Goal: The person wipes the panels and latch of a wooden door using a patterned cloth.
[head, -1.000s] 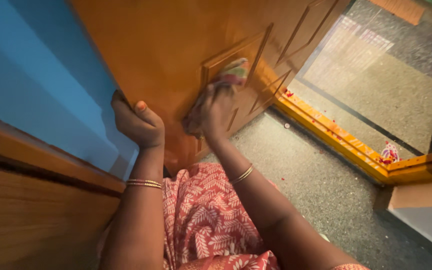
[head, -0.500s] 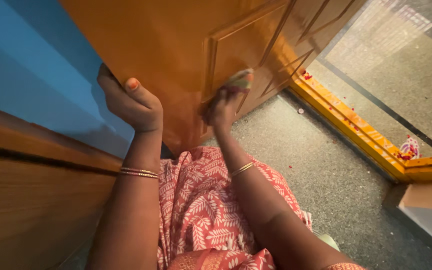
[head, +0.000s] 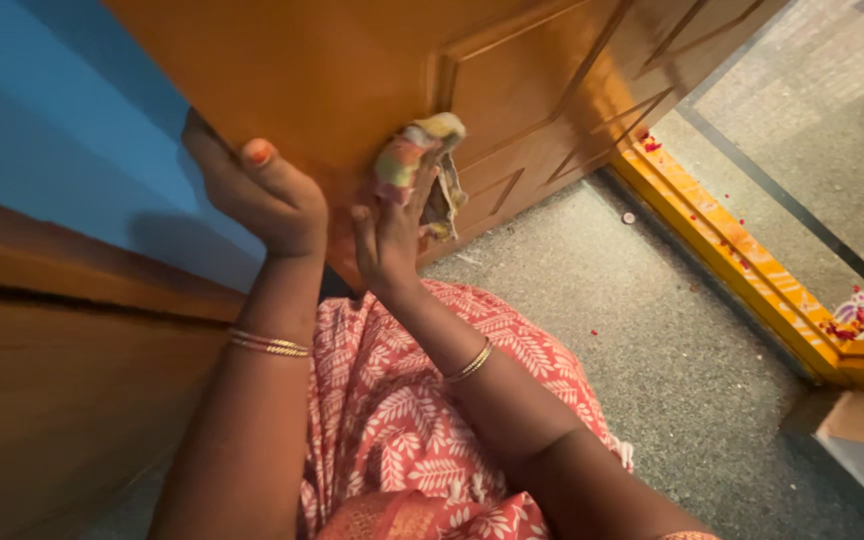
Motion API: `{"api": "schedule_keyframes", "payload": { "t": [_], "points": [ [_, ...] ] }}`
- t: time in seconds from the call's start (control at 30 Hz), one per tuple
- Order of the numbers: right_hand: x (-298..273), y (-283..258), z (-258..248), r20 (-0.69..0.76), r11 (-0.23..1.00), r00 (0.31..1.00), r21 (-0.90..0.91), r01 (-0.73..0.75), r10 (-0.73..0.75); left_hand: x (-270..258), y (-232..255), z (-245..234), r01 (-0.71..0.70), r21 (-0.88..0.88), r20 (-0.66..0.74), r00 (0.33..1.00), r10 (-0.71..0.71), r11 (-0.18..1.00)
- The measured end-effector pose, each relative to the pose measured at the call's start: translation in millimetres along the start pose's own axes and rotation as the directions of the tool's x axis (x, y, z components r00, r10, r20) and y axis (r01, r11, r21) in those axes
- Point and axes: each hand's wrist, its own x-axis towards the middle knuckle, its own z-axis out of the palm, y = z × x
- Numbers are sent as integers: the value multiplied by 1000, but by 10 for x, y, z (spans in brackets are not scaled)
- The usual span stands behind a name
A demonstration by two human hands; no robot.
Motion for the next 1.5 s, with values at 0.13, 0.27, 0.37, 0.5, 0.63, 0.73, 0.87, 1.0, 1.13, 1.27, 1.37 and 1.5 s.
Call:
{"api": "schedule_keyframes", "payload": {
  "t": [0.13,0.27,0.37,0.5,0.63,0.73,0.87,1.0,1.13,1.27,1.37,1.5],
  "points": [
    [156,262,-189,-3,952,985,-257,166,-173,-59,-116,-20,-32,78,-1,999,33,996],
    [292,894,-240,-150,991,988,-132,4,-24,-22,-102,-47,-37,80,24,999,35,996],
    [470,1409,-324,-242,966,937,127,-226,251,35,-52,-73,-91,74,48,995,88,993],
    [812,1671,-655,-378,842,810,482,-241,448,66,-16,-65,-95,75,70,993,90,993],
    [985,1462,-834,-166,551,773,791,-267,613,73,-13,-65,-108,72,55,993,104,992],
    [903,918,-644,-267,953,922,188,-237,282,49,-31,-72,-106,66,57,993,102,992],
    [756,202,-547,-180,987,977,-137,89,-114,57,-87,-84,-149,124,71,987,141,981],
    [941,403,-675,-151,998,987,-26,50,-53,67,-91,-74,-205,105,92,976,196,973],
    [1164,1101,-825,-278,904,861,140,-403,427,72,39,-100,-187,73,103,978,179,980],
    [1115,1609,-924,-258,722,819,646,-248,512,103,100,-76,-144,114,90,987,134,983],
    [1097,1617,-910,-102,449,689,824,-346,718,100,103,-94,-155,120,112,984,142,981],
    [959,1051,-739,-317,866,806,178,-466,499,83,87,-86,-165,129,97,983,153,978]
  ]
}}
